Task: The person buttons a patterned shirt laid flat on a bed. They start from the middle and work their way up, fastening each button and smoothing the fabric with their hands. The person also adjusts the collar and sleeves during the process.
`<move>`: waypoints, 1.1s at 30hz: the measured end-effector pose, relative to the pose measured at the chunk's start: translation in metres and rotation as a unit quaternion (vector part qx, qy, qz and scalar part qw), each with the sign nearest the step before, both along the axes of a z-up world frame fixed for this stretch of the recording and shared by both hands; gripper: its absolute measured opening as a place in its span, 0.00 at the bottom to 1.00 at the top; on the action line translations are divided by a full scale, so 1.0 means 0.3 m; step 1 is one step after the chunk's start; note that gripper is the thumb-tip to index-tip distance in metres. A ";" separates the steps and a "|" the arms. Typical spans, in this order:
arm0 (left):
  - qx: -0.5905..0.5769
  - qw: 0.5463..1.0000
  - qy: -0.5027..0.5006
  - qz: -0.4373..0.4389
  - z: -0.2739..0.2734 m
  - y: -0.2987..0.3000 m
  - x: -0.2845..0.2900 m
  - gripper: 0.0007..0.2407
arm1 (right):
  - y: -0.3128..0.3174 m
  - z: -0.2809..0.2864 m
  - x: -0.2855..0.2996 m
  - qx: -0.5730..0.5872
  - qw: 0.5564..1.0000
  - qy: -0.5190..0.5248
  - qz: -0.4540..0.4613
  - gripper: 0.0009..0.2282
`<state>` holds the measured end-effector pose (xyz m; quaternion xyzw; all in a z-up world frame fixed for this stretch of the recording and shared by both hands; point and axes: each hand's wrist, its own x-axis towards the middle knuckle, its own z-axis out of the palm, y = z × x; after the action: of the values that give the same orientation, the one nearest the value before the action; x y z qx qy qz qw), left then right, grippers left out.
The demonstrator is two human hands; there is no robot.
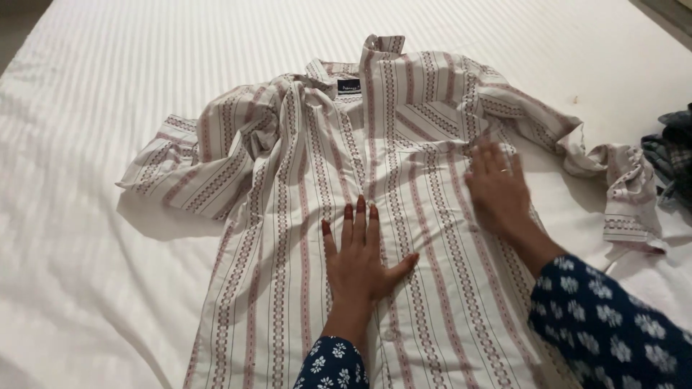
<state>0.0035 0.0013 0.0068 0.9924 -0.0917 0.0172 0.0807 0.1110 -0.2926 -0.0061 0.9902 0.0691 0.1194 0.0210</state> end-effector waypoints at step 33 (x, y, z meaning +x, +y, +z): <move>0.047 0.980 -0.075 -0.177 0.134 0.260 -0.026 0.34 | 0.078 0.019 -0.319 0.046 0.944 -0.145 0.293 0.11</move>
<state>-0.0044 0.0792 0.0468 0.9592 -0.2720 0.0724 0.0284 0.0152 -0.2692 -0.0003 0.8980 0.3470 0.2660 -0.0504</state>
